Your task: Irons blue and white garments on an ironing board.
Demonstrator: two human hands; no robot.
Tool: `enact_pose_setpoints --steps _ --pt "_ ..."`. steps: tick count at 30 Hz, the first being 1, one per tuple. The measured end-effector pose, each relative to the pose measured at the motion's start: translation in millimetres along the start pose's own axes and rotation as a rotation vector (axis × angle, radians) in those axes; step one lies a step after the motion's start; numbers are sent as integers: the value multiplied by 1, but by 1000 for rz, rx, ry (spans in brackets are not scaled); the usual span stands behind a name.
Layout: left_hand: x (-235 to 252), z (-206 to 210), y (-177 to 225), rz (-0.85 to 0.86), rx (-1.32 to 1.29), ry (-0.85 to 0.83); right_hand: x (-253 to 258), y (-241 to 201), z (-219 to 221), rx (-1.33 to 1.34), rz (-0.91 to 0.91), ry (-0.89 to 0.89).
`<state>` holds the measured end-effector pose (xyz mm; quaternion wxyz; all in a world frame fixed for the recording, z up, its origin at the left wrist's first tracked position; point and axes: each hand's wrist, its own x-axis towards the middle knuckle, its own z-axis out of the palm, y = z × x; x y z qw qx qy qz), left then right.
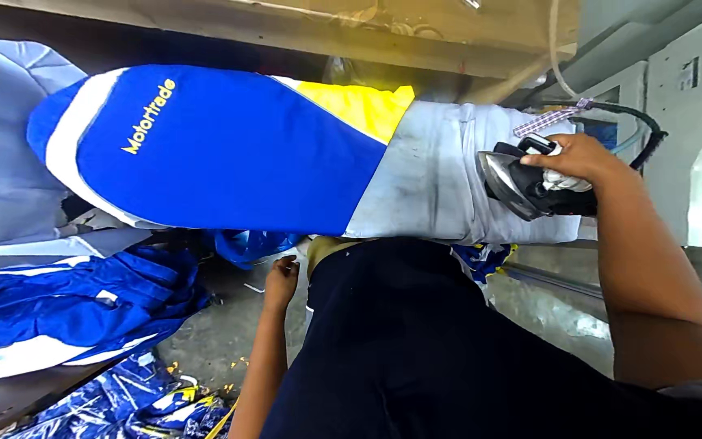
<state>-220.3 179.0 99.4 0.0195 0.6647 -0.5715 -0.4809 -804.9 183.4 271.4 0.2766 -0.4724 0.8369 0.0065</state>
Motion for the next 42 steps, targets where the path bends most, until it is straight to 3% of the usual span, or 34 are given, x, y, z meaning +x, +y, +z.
enact_pose_setpoints --steps 5,11,14,17,21,26,34,38,42 --pt "-7 -9 33 133 94 155 19 47 5 46 94 65" --pt "26 6 112 448 95 204 24 52 8 73 118 83" --pt "60 19 153 610 141 151 8 34 7 39 105 211" --pt "91 28 180 622 216 115 -27 -9 16 151 -25 326" --pt "111 32 198 667 348 98 -64 -51 67 266 -221 105" --pt "117 37 203 771 494 77 -84 -59 123 389 -305 -35" --pt "110 48 202 758 561 112 -77 -64 121 408 -332 -33" --pt "83 55 178 775 474 141 -69 -75 118 392 -356 -38" --pt "41 51 127 790 339 116 -57 -87 126 356 -429 -63"
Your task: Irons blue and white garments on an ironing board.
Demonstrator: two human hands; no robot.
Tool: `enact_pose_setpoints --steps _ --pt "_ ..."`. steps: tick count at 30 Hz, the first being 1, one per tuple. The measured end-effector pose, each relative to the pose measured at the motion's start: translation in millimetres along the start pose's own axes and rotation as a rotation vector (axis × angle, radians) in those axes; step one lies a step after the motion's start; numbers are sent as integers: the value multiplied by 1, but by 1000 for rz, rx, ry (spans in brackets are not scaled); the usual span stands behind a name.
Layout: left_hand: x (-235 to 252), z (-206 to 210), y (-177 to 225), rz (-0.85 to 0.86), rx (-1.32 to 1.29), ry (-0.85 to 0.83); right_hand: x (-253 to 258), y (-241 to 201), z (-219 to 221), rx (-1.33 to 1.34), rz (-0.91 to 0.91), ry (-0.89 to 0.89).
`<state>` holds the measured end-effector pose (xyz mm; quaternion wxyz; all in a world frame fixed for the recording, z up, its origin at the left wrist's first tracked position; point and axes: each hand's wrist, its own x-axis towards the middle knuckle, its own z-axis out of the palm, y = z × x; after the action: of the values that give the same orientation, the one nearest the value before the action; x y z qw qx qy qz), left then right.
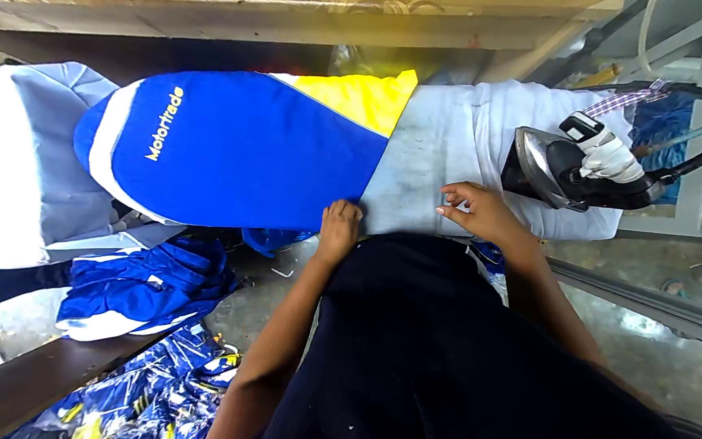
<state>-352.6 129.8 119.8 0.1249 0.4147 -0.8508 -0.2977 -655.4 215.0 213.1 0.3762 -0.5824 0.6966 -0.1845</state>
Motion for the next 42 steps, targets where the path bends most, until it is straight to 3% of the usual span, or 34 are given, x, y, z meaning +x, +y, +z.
enact_pose_setpoints --steps 2,6,9,11,13,16,19,22,27,30,34,38,40,42 --pt "-49 -9 -11 -171 -68 -34 8 -5 5 -24 -13 -53" --pt "-144 -20 -44 -890 72 -423 41 -16 6 -86 36 -223" --pt "-188 -7 -67 -1127 146 -631 93 -18 -4 -88 154 -230" --pt "-190 -7 -73 -1173 96 -544 136 -18 -14 -59 239 -87" --pt "-173 -15 -82 -1170 -85 -232 179 -20 -20 -59 302 67" --pt "-127 -38 -97 -1105 -473 289 230 -36 -11 -100 386 144" --pt "-79 -69 -107 -1111 -688 540 250 -56 14 -192 408 156" --pt "-66 -83 -114 -1161 -739 551 255 -62 28 -199 402 169" --pt "-80 -76 -111 -1087 -889 616 236 -63 27 56 306 179" --pt "-78 -76 -108 -1082 -1013 657 194 -79 12 387 246 179" --pt "-73 -76 -106 -1091 -951 628 128 -99 -22 687 36 269" --pt "-89 -89 -91 -1054 -1003 757 68 -112 -42 683 -147 184" --pt "-102 -91 -89 -1104 -1051 869 46 -104 -41 583 -137 60" --pt "-111 -89 -95 -1174 -1101 864 37 -85 -28 376 -50 -98"
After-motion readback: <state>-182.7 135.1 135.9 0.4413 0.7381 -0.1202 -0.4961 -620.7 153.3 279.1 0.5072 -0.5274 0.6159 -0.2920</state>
